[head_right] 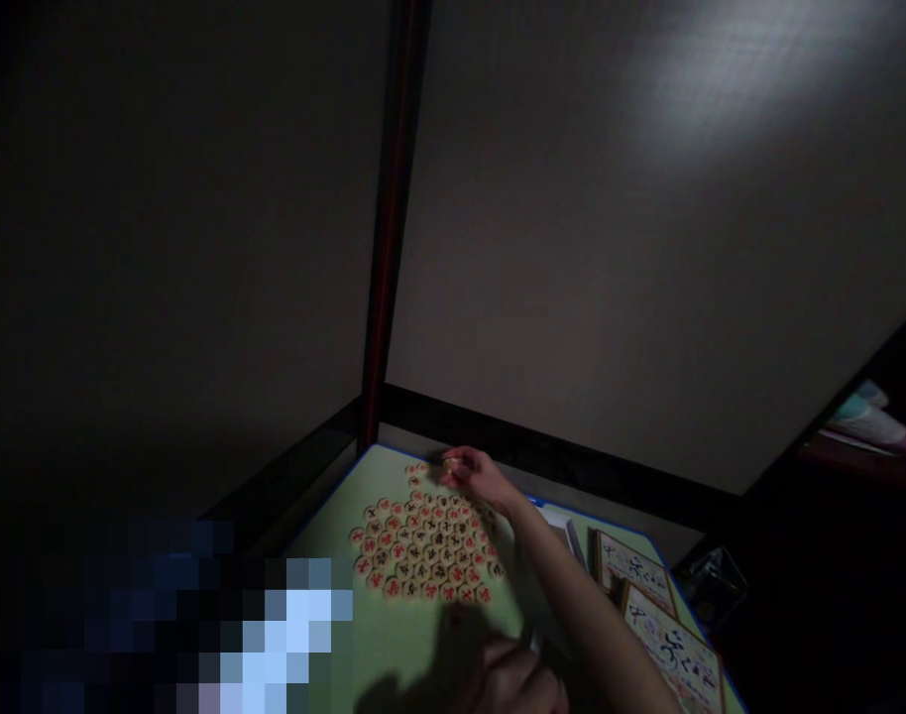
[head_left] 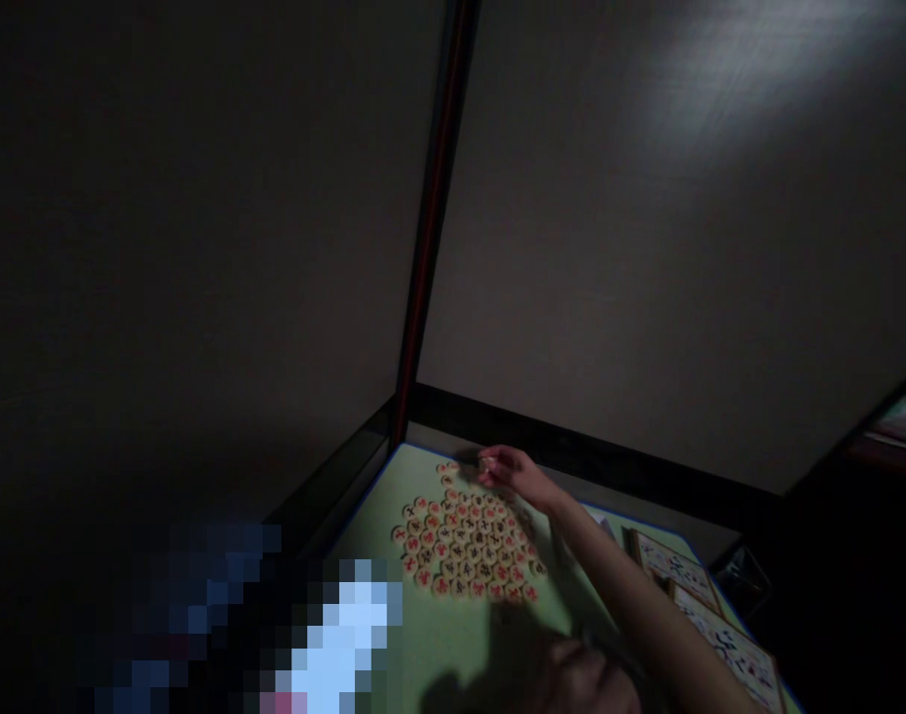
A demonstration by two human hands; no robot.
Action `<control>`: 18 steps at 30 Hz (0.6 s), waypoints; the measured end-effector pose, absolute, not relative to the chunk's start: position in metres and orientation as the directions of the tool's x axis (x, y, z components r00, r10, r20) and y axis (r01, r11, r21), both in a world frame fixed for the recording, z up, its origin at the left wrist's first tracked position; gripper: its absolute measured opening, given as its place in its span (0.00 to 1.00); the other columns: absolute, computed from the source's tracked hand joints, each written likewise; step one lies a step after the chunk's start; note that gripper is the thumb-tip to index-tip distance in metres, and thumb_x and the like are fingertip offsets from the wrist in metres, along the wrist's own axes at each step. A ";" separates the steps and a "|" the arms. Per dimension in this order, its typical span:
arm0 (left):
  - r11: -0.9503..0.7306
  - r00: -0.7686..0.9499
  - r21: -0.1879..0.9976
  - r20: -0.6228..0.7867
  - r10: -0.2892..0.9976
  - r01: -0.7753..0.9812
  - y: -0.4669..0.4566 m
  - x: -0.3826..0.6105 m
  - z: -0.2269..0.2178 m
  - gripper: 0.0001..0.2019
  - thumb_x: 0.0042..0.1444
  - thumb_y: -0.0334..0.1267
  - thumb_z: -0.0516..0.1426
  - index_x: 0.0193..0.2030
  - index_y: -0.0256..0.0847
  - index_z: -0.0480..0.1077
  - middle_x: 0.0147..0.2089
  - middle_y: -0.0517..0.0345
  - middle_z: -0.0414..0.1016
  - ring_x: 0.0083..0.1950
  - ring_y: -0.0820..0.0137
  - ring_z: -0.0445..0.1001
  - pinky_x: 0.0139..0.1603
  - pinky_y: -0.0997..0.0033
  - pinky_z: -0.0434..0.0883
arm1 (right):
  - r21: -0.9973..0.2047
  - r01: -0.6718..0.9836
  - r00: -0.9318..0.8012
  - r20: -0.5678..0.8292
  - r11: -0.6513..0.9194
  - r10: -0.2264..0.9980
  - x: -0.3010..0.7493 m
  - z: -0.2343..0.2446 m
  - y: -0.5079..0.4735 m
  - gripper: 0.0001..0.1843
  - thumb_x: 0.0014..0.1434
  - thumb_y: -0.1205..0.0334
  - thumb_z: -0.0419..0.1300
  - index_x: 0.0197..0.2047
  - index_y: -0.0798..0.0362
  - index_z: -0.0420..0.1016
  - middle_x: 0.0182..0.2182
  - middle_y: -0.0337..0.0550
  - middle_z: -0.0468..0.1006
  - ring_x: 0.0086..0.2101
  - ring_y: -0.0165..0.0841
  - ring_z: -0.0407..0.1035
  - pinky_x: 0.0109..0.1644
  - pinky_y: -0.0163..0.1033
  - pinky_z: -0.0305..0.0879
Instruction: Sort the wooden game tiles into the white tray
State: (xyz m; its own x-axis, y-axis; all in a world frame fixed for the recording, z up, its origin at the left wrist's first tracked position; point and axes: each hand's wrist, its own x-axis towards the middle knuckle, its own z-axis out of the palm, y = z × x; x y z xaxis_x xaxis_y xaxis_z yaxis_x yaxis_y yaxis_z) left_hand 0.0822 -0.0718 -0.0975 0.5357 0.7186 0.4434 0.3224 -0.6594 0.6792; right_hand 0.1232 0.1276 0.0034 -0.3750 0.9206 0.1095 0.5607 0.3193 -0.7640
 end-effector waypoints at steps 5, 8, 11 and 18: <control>-0.533 0.111 0.777 0.529 0.841 0.335 -0.052 0.055 -0.054 0.02 0.54 0.34 0.56 0.34 0.44 0.67 0.35 0.49 0.70 0.40 0.59 0.71 0.42 0.57 0.72 | -0.998 -0.056 -0.296 0.011 -0.006 0.955 0.162 0.020 0.067 0.19 0.53 0.54 0.69 0.45 0.54 0.74 0.35 0.43 0.78 0.36 0.31 0.77 0.44 0.36 0.74; -0.537 -0.105 0.794 0.583 0.806 0.287 -0.033 0.029 -0.021 0.12 0.58 0.33 0.55 0.49 0.43 0.66 0.48 0.48 0.70 0.51 0.60 0.70 0.51 0.58 0.71 | -0.973 -0.208 -0.288 -0.038 -0.102 0.957 0.168 0.025 0.031 0.19 0.49 0.56 0.72 0.43 0.54 0.76 0.34 0.42 0.79 0.35 0.30 0.77 0.42 0.33 0.74; -0.583 -0.006 0.768 0.606 0.795 0.267 -0.018 0.016 -0.006 0.17 0.58 0.33 0.55 0.55 0.44 0.68 0.53 0.49 0.69 0.56 0.61 0.70 0.56 0.58 0.70 | -0.978 -0.191 -0.290 -0.021 -0.079 0.957 0.166 0.026 0.006 0.20 0.48 0.55 0.73 0.41 0.55 0.77 0.34 0.43 0.81 0.33 0.30 0.77 0.40 0.32 0.72; -0.564 0.166 0.820 0.545 0.822 0.099 0.000 0.015 -0.015 0.15 0.53 0.28 0.56 0.47 0.45 0.76 0.44 0.54 0.77 0.45 0.65 0.75 0.49 0.64 0.74 | -0.976 -0.218 -0.216 0.020 -0.028 0.976 0.168 0.014 -0.004 0.22 0.44 0.53 0.75 0.39 0.56 0.78 0.31 0.44 0.82 0.33 0.35 0.78 0.41 0.40 0.74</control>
State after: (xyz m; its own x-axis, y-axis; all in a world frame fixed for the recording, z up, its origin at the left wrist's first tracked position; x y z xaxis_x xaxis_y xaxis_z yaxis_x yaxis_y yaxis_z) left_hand 0.0150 0.0000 -0.0152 0.1659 0.8219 0.5450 0.0989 -0.5638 0.8200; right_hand 0.1683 -0.0039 0.0143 -0.2165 0.9761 0.0204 -0.2179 -0.0279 -0.9756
